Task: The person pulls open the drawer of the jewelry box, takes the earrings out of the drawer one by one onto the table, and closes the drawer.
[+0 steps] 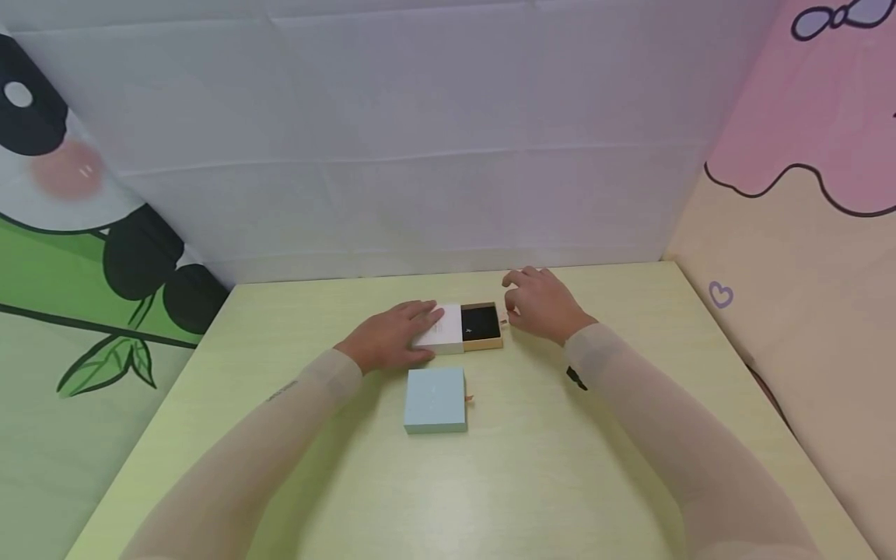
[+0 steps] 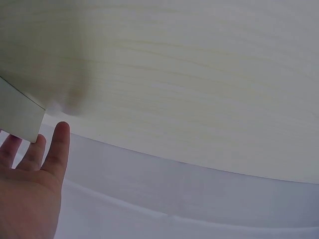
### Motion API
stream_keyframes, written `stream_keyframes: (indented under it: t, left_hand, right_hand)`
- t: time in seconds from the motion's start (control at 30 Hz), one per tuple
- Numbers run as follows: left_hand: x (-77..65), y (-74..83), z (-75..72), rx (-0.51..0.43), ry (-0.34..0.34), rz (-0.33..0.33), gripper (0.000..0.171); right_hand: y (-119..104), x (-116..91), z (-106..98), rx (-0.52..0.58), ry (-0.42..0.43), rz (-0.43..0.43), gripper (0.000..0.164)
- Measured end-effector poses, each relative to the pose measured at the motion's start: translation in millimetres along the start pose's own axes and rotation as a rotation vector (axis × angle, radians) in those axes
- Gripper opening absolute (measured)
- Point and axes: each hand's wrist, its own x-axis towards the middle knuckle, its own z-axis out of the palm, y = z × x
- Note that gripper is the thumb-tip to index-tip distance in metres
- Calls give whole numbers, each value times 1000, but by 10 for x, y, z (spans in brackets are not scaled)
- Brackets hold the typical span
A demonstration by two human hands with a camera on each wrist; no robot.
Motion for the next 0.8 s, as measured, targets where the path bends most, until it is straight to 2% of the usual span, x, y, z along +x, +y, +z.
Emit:
stream_keyframes:
  t: [0.8]
  left_hand:
    - [-16,11,-23,-23,6,4,87]
  right_hand:
    - [59,-43,16,6,-15,19,8]
